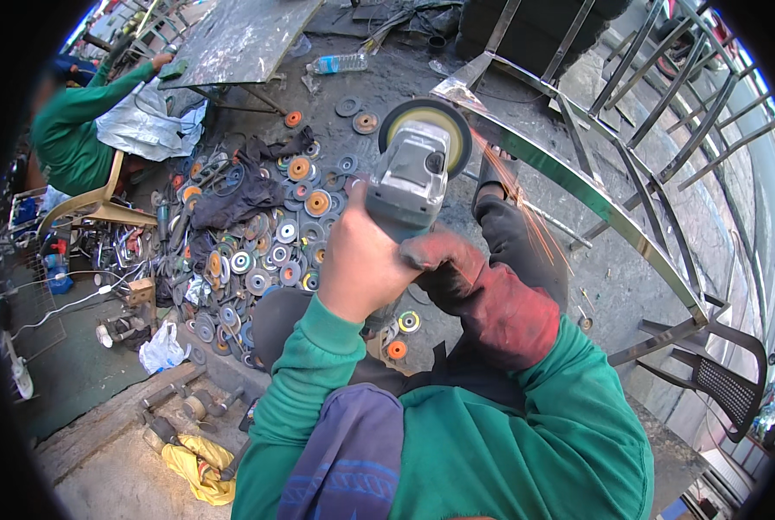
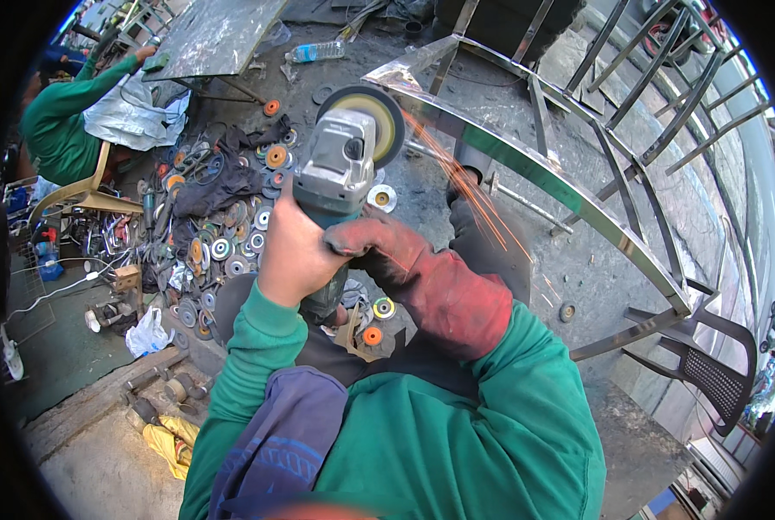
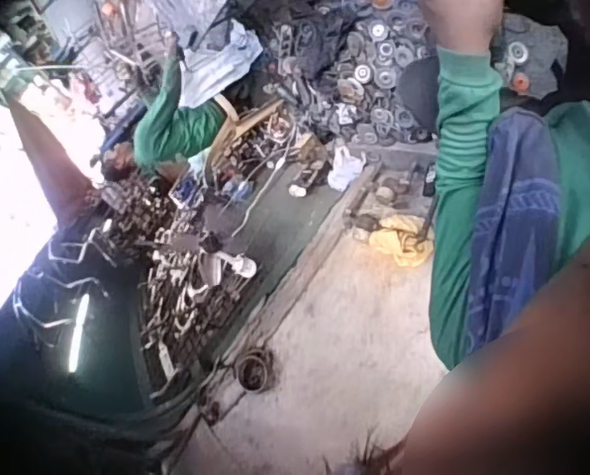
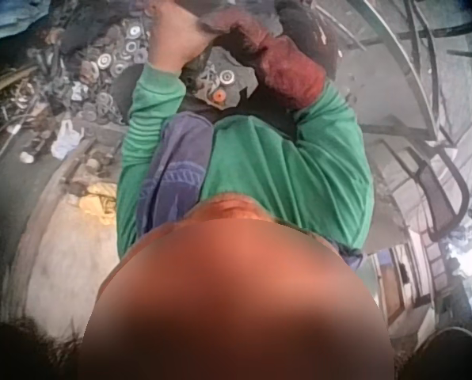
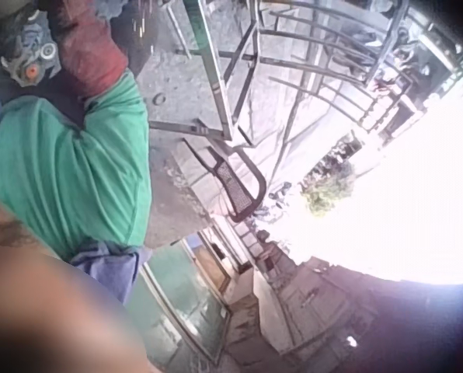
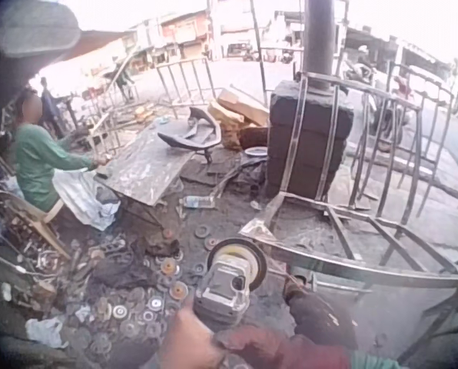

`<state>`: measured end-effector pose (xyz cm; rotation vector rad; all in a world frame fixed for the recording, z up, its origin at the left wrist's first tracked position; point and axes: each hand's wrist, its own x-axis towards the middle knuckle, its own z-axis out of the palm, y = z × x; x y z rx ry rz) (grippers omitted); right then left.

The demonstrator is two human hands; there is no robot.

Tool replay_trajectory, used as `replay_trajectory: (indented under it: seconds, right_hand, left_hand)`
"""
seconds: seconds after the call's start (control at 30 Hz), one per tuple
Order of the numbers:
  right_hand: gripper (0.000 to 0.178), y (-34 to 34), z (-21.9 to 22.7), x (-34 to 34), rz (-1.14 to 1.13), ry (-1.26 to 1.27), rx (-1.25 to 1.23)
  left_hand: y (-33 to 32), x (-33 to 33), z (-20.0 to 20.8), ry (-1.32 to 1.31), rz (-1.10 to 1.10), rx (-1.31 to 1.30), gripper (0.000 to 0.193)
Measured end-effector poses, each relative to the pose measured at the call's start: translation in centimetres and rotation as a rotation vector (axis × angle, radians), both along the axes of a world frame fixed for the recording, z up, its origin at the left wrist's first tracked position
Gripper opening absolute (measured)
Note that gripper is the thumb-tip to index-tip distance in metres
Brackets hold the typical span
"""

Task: The person uses an angle grinder to smooth and polish a metal frame. They hold the frame with one hand and operate the grinder with the other, moving along the edges and joints to remove roughness and create a shiny finish.

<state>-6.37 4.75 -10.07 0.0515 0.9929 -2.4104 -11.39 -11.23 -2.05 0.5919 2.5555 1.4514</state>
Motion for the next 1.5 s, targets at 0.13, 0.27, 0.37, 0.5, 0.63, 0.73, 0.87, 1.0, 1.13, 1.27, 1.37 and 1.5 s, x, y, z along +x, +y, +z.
replay_trajectory:
  seconds: [0.13,0.27,0.37,0.5,0.63,0.73,0.87,1.0,1.13,1.27,1.37,1.5]
  right_hand:
    - [0.045,0.5,0.6,-0.1,-0.034,0.064,-0.062]
    - [0.042,0.6,2.3,-0.2,-0.033,0.045,-0.137]
    - [0.044,0.5,3.1,-0.3,-0.023,0.076,-0.099]
    - [0.042,0.3,2.4,-0.5,-0.011,-0.018,-0.111]
    - [0.04,0.8,0.8,-0.7,0.016,0.005,-0.097]
    - [0.04,0.5,0.0,-0.4,-0.063,0.145,0.103]
    - [0.046,0.3,-0.5,0.1,-0.073,-0.077,-0.127]
    - [0.048,0.5,-0.2,0.5,-0.009,-0.024,-0.057]
    - [0.032,0.2,0.0,0.6,-0.066,0.045,-0.043]
    - [0.038,-0.3,-0.1,-0.3,-0.07,0.007,0.021]
    - [0.053,-0.3,0.3,-0.7,-0.053,-0.014,-0.041]
    - [0.057,0.3,1.5,-0.2,0.027,-0.115,-0.035]
  left_hand:
    - [0.6,0.1,0.6,-0.159,0.074,0.065,0.073]
    - [1.2,0.0,1.0,-0.124,0.027,0.041,0.07]
    - [1.3,0.2,1.1,-0.147,0.045,0.098,0.066]
    - [0.9,0.2,0.7,-0.163,0.026,0.072,0.066]
    - [1.0,0.0,0.1,-0.075,0.03,0.101,0.074]
    - [1.2,0.1,-0.1,-0.088,0.05,0.134,0.073]
    - [1.0,0.0,-0.4,-0.086,0.081,0.136,0.077]
    - [0.7,0.1,-0.7,-0.167,0.051,0.042,0.078]
    - [0.7,-0.1,-0.7,-0.06,0.042,0.142,0.077]
    - [0.8,-0.1,-0.5,-0.108,0.065,0.118,0.081]
    - [0.8,0.0,-0.3,-0.08,0.062,0.135,0.08]
    - [0.6,0.1,-0.1,-0.126,0.066,0.098,0.079]
